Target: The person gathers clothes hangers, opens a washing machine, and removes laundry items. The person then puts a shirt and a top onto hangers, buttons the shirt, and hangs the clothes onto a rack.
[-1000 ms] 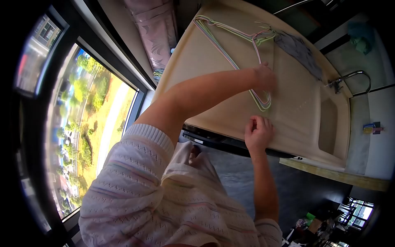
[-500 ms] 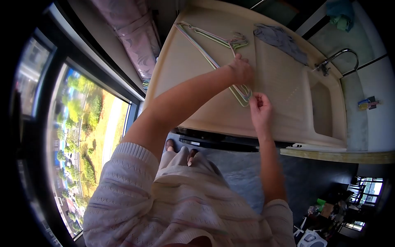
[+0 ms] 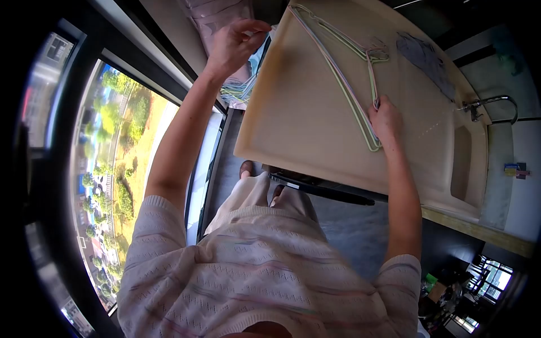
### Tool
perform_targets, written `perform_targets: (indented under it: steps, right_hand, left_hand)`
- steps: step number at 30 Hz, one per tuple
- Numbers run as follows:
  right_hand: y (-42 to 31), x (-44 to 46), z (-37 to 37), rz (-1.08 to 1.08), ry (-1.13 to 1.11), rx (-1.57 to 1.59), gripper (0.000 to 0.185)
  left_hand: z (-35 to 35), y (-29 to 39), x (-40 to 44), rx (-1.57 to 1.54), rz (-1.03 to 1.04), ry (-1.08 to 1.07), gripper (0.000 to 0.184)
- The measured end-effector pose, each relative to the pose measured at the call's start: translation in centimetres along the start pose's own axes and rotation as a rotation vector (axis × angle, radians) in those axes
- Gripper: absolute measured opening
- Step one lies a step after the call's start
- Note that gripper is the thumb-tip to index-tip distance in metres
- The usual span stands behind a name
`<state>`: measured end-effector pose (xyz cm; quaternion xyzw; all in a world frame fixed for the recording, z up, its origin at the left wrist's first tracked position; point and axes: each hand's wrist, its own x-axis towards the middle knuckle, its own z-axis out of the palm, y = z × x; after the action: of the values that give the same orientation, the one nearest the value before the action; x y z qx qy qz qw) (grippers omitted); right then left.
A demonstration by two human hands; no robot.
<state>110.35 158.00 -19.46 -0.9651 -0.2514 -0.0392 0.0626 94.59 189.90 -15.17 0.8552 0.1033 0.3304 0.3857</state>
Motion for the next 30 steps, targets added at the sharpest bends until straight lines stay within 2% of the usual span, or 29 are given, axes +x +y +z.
perform_targets:
  steps: [3,5,7,9,11,14,17,18,20,23,26,30]
  right_hand:
    - [-0.5,1.7,0.6,0.029,-0.015,-0.029,0.019]
    - [-0.8,2.6,0.8,0.054,0.008,-0.035,0.018]
    - [-1.1,3.4,0.8,0.088,0.007,-0.036,0.02]
    - [-1.3,4.0,0.6,0.131,-0.016,-0.027,0.026]
    - [-0.4,3.8,0.3,0.134,-0.076,0.235,0.035]
    - [-1.1,0.4,-2.5,0.176,-0.047,0.446,0.047]
    - [1.8,-5.3,-1.8,0.316,0.127,0.559,0.036]
    - [1.8,-7.4,-1.7,0.392,0.15,0.575,0.032]
    - [1.4,-11.1,-1.1,0.389,0.151,0.49,0.025]
    - [-0.8,-13.2,-0.8,0.159,0.238,0.223,0.021]
    - [0.0,-13.0,-0.2,0.153,0.244,0.237,0.02]
    - [0.1,-12.8,-0.1,0.171,0.23,0.235,0.019]
  left_hand:
    - [-3.9,-10.4,-3.6,0.039,-0.347,0.07,0.021]
    - [-3.8,-15.5,-6.8,0.227,-0.432,-0.034,0.021]
    - [-2.0,-18.9,-9.1,0.265,-0.444,-0.207,0.026]
    - [0.5,-19.6,-10.1,0.182,-0.506,-0.387,0.033]
    - [3.7,-20.5,-10.9,0.215,-0.299,-0.444,0.05]
    - [7.2,-19.7,-10.7,0.25,-0.331,-0.55,0.077]
    - [9.5,-20.3,-10.7,0.305,-0.385,-0.573,0.089]
    - [10.2,-20.8,-11.0,0.292,-0.401,-0.516,0.084]
    - [11.2,-21.9,-10.9,0.245,-0.404,-0.448,0.08]
    - [12.0,-22.7,-11.0,0.192,-0.378,-0.357,0.07]
    - [13.2,-23.3,-10.8,0.165,-0.375,-0.286,0.063]
    - [13.5,-23.5,-10.6,0.133,-0.409,-0.298,0.058]
